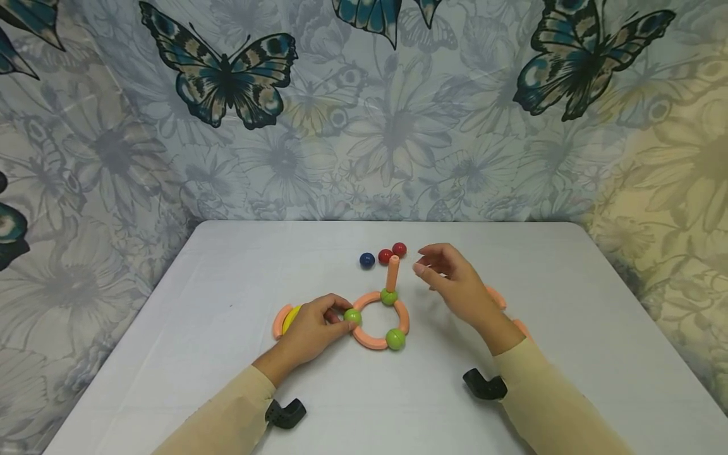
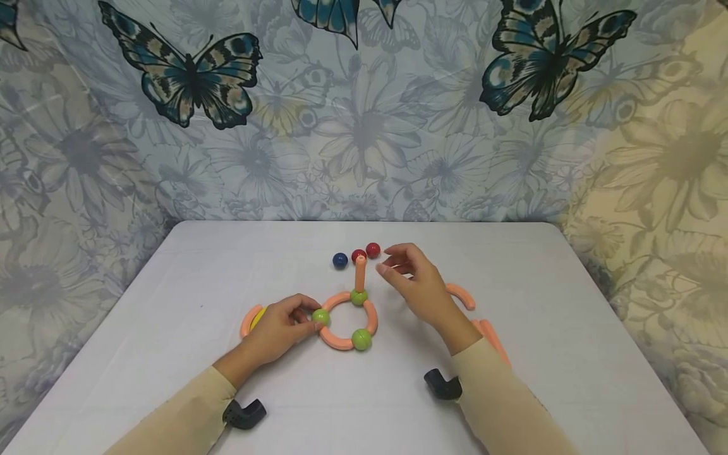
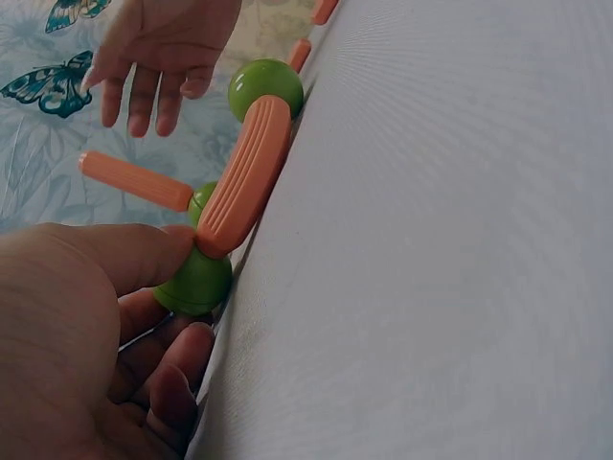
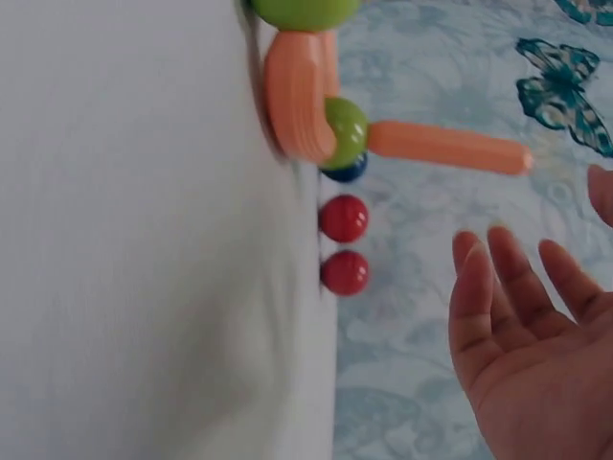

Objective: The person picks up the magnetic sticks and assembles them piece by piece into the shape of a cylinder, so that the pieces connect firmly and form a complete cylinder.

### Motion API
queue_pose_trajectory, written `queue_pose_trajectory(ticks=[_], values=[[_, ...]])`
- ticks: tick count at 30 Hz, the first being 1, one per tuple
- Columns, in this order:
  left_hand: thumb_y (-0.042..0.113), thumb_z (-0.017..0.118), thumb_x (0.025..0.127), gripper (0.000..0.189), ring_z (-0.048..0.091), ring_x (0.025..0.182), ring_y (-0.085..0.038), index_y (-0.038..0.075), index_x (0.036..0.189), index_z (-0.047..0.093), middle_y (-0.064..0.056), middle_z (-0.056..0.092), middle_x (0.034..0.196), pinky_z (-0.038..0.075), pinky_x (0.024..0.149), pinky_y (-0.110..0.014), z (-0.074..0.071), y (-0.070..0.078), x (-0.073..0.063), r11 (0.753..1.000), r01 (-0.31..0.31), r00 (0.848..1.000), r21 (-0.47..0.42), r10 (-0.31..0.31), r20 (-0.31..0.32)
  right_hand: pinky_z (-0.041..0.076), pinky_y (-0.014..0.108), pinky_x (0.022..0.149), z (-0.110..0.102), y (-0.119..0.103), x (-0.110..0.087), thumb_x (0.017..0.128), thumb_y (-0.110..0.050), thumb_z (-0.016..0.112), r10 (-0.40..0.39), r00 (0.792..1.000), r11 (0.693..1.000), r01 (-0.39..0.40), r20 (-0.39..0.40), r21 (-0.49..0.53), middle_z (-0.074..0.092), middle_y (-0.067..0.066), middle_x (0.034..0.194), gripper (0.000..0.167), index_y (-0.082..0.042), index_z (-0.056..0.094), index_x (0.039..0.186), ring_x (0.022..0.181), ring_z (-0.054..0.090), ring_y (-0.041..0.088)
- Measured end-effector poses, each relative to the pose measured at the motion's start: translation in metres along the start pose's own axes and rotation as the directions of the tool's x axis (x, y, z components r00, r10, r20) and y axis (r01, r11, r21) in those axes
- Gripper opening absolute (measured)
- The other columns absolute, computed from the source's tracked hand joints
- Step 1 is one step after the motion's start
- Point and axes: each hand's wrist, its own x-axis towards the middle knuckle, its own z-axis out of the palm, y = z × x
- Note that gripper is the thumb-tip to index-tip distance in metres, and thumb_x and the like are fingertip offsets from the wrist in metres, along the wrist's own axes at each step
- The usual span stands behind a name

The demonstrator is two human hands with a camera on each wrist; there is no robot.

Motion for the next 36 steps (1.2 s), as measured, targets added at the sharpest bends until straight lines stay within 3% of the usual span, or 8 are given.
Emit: queue_pose_trajectory(ticks=[4, 8, 15, 19, 23, 30, 36], values=[[0.023, 0.085, 0.099, 0.022, 0.063, 0.086, -0.017, 0.02, 0.118, 0.077, 0.009, 0.069, 0.099, 0.051, 0.07, -0.03, 0.0, -0.001, -0.001, 1.0, -0.003, 1.0, 0.007, 0.003, -0.02, 0.058, 0.034, 0.084, -0.023, 0.0, -0.01, 0.113, -0.026, 0.064, -0.032, 0.999, 0.999, 0.032, -0.033, 0.013, 0.067, 0.015, 0.127, 0.04, 0.0, 0.054, 0.142, 0.111, 0.068, 0.029], [0.024, 0.087, 0.098, 0.022, 0.063, 0.085, -0.017, 0.02, 0.117, 0.078, 0.009, 0.069, 0.097, 0.051, 0.069, -0.03, 0.0, -0.001, 0.0, 1.0, -0.013, 0.999, -0.005, 0.013, -0.032, 0.057, 0.03, 0.085, -0.047, 0.004, -0.023, 0.115, -0.029, 0.059, -0.013, 0.997, 0.999, 0.017, -0.08, 0.045, 0.066, 0.018, 0.129, 0.04, 0.0, 0.054, 0.143, 0.112, 0.068, 0.023], [0.025, 0.087, 0.097, 0.022, 0.062, 0.085, -0.017, 0.02, 0.117, 0.078, 0.009, 0.069, 0.095, 0.051, 0.068, -0.03, 0.001, -0.004, 0.0, 1.0, -0.016, 0.999, -0.007, 0.016, -0.036, 0.055, 0.025, 0.086, -0.09, 0.03, -0.052, 0.119, -0.027, 0.049, -0.009, 0.99, 0.999, 0.016, -0.142, 0.049, 0.067, 0.011, 0.128, 0.032, -0.009, 0.055, 0.144, 0.112, 0.07, 0.018], [0.025, 0.087, 0.097, 0.022, 0.062, 0.085, -0.017, 0.02, 0.117, 0.078, 0.008, 0.068, 0.095, 0.05, 0.068, -0.029, 0.001, -0.003, 0.0, 1.0, -0.011, 0.999, -0.013, 0.011, -0.033, 0.055, 0.023, 0.086, -0.109, 0.051, -0.069, 0.119, -0.024, 0.048, 0.032, 0.988, 0.985, -0.005, -0.151, 0.175, 0.068, 0.007, 0.127, 0.026, -0.013, 0.056, 0.142, 0.111, 0.069, 0.017], [0.025, 0.087, 0.098, 0.022, 0.062, 0.085, -0.017, 0.02, 0.117, 0.078, 0.008, 0.068, 0.095, 0.05, 0.069, -0.029, 0.001, -0.002, -0.001, 1.0, -0.009, 1.0, -0.017, 0.008, -0.03, 0.055, 0.023, 0.086, -0.122, 0.069, -0.087, 0.119, -0.024, 0.048, 0.091, 0.986, 0.961, -0.05, -0.14, 0.272, 0.067, 0.006, 0.127, 0.025, -0.014, 0.056, 0.141, 0.111, 0.07, 0.015], [0.025, 0.086, 0.098, 0.022, 0.062, 0.085, -0.017, 0.02, 0.118, 0.078, 0.008, 0.068, 0.095, 0.05, 0.069, -0.03, 0.001, -0.002, 0.0, 1.0, -0.011, 1.0, -0.014, 0.01, -0.021, 0.056, 0.023, 0.085, -0.135, 0.094, -0.104, 0.119, -0.018, 0.046, 0.159, 0.983, 0.933, -0.12, -0.089, 0.338, 0.069, 0.003, 0.123, 0.022, -0.013, 0.054, 0.14, 0.109, 0.07, 0.012], [0.024, 0.086, 0.098, 0.022, 0.062, 0.084, -0.017, 0.019, 0.118, 0.077, 0.007, 0.068, 0.095, 0.05, 0.069, -0.03, 0.0, -0.001, 0.0, 1.0, -0.013, 1.0, -0.005, 0.013, -0.019, 0.055, 0.022, 0.084, -0.137, 0.106, -0.104, 0.115, -0.006, 0.053, 0.131, 0.99, 0.966, -0.115, -0.056, 0.231, 0.069, 0.003, 0.119, 0.029, -0.011, 0.054, 0.144, 0.106, 0.07, 0.012]])
